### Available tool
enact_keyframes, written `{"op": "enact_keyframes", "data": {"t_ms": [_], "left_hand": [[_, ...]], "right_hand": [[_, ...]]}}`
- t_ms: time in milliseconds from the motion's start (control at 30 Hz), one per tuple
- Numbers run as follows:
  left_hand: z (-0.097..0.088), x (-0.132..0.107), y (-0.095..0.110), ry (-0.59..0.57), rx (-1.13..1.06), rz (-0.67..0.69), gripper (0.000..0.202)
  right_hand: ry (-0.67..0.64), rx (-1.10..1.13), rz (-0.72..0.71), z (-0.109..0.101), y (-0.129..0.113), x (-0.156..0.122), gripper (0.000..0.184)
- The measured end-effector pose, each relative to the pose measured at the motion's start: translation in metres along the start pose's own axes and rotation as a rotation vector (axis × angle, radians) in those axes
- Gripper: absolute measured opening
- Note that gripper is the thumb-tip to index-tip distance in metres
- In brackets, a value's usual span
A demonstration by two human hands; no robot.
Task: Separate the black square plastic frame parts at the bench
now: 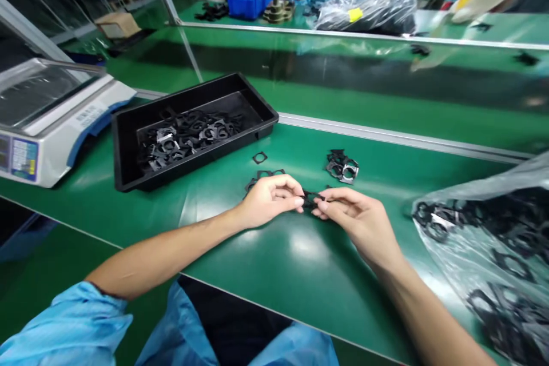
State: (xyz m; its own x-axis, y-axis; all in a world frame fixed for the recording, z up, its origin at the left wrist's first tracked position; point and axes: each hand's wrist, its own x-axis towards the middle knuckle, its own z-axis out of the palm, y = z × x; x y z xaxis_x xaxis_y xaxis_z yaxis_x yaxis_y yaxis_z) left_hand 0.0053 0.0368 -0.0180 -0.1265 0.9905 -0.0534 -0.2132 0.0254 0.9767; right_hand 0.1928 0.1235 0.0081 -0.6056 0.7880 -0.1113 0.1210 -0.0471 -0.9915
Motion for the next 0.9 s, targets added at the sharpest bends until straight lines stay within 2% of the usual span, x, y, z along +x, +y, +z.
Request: {"op": "enact_keyframes", "data": {"t_ms": [100,167,367,433,533,667,767,900], "left_hand": [[-0.003,-0.001,0.005,0.044,-0.023,-0.004,0.031],[-0.004,-0.002,0.006,0.026,-0.045,-0.059,0.03],[-0.005,-0.003,0.007,-0.263,-0.135,-0.298,0.039],[-0.005,-0.002,0.008,-0.295,-0.163,-0.319,0.044],[-0.004,-0.002,0.007,-0.209,-0.172,-0.243,0.045],[-0.004,-0.002,0.002,-0.042,-0.074,-0.077,0.038],[-0.004,-0.002,-0.002,-0.043,0.063,-0.017,0.032],[0.001,-0.01,0.002,-0.085,0.22,0.049,0.022]], "right_hand": [[0.043,-0.113,-0.153,-0.001,0.003,-0.002,0.024],[0.031,-0.162,-0.212,0.0,0.005,-0.004,0.019],[-0.005,-0.249,-0.305,0.005,0.003,-0.008,0.01],[0.012,-0.258,-0.315,0.006,0.002,-0.008,0.009],[0.026,-0.138,-0.203,0.007,0.001,-0.008,0.02],[-0.064,-0.013,-0.028,0.009,0.0,-0.007,0.034],[-0.097,-0.013,-0.023,0.01,0.001,-0.006,0.037],[-0.022,0.064,-0.007,0.014,0.003,-0.012,0.031]]}}
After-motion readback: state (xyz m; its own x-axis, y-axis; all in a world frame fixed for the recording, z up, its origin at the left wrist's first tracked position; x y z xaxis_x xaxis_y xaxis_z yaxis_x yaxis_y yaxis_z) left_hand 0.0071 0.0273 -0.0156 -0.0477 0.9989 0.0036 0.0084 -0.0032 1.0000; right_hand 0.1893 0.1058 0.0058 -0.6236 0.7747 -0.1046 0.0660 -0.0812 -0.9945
